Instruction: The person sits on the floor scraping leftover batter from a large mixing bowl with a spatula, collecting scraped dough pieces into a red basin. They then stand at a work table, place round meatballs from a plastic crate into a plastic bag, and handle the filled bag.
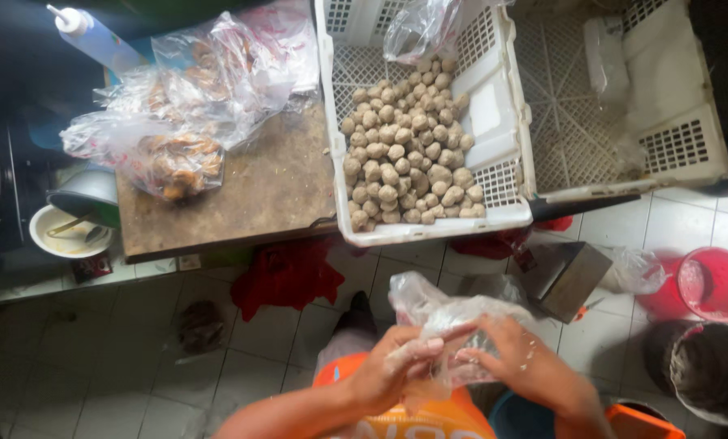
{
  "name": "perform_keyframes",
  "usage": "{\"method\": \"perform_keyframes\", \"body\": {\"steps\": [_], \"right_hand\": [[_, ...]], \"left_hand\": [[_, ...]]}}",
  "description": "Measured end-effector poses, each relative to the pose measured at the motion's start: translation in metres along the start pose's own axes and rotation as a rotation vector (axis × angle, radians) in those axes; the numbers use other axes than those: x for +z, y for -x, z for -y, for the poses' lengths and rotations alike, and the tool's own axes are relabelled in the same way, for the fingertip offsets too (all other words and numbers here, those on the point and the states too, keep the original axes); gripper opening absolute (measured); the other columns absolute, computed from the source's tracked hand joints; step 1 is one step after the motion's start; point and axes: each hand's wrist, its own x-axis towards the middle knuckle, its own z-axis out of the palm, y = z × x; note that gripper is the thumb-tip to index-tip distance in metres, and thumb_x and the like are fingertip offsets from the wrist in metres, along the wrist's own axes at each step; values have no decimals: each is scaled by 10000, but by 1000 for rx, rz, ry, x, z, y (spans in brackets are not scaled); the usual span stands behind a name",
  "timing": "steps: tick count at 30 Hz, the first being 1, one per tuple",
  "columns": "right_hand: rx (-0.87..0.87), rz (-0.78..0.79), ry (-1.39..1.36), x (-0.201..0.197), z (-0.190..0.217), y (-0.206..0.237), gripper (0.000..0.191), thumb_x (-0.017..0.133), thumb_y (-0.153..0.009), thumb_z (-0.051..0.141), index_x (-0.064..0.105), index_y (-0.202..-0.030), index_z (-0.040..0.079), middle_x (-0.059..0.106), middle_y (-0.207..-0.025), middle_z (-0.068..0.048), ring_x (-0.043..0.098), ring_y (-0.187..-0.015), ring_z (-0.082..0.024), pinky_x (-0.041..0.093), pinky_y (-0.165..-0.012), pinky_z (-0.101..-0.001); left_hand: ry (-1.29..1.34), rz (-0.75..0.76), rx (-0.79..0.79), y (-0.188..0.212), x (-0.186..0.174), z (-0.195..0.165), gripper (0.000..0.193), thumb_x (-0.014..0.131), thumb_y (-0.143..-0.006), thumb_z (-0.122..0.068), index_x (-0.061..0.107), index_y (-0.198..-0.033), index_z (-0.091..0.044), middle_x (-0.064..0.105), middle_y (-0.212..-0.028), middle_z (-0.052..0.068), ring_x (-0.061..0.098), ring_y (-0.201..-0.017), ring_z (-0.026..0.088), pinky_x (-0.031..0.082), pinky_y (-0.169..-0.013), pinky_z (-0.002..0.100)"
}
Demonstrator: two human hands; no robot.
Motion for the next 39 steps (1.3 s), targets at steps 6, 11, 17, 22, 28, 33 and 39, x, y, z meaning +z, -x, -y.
{"method": "perform_keyframes", "body": {"steps": [6, 11, 17, 22, 28, 33, 39], "right_hand": [[-38, -249, 135, -113, 78, 9, 798, 768, -754, 432, 564, -1468, 140, 659, -1242, -195, 600, -1203, -362, 454, -1014, -459], [-263, -365, 184, -167, 86, -60, 763, 751, -796, 416, 522, -1456, 107, 618, -1356, -207, 575, -1250, -381, 464, -1026, -453], [-310, -63, 263, -159, 35, -155, 778, 813, -781, 367, 500, -1452, 127, 605, -1351, -179, 566, -1233, -365, 464, -1002, -462], [-561, 296, -140, -159, -21, -204, 547, 780, -831, 262, 636, -1323, 72, 730, -1175, -149, 691, -1070, -299, 547, -911, -392], [-153, -65, -266, -169, -35, -299, 212, 728, -982, 215, 753, -1139, 75, 784, -984, -70, 741, -872, -200, 579, -799, -313], [-483, -311, 10, -112, -29, -354, 462, 805, -817, 126, 702, -1261, 52, 675, -1221, -184, 650, -1074, -346, 535, -900, -428], [-163, -287, -289, -115, -42, -335, 257, 747, -939, 135, 721, -1190, 85, 740, -1086, -93, 721, -894, -207, 574, -809, -326]], "left_hand": [[-463, -74, 155, -8, 21, -115, 459, 564, -994, -328, 652, -1314, -11, 467, -685, -57, 401, -551, 86, 275, -472, 251], [-462, -68, 549, -45, 22, -173, 490, 588, -1060, -253, 581, -1482, -3, 472, -902, -74, 424, -803, 26, 348, -694, 186], [-369, -396, 567, -83, -15, -134, 591, 542, -1016, -131, 427, -1585, -21, 438, -1630, 102, 471, -1304, 121, 364, -1096, 267], [-271, -587, 583, -105, -39, -77, 556, 528, -1024, -114, 425, -1559, -2, 455, -1614, 92, 445, -1438, 149, 337, -1188, 305], [-190, -665, 471, -87, -48, -52, 528, 569, -1068, -167, 538, -1576, -28, 487, -1045, -35, 473, -897, 54, 445, -772, 239], [-468, -616, 411, -76, -60, -73, 398, 566, -1036, -251, 732, -1304, -9, 475, -718, -82, 332, -636, 25, 282, -575, 169], [-580, -473, 468, -70, -61, -97, 368, 549, -1038, -269, 750, -1226, -24, 602, -842, -82, 449, -754, 32, 374, -697, 207]]}}
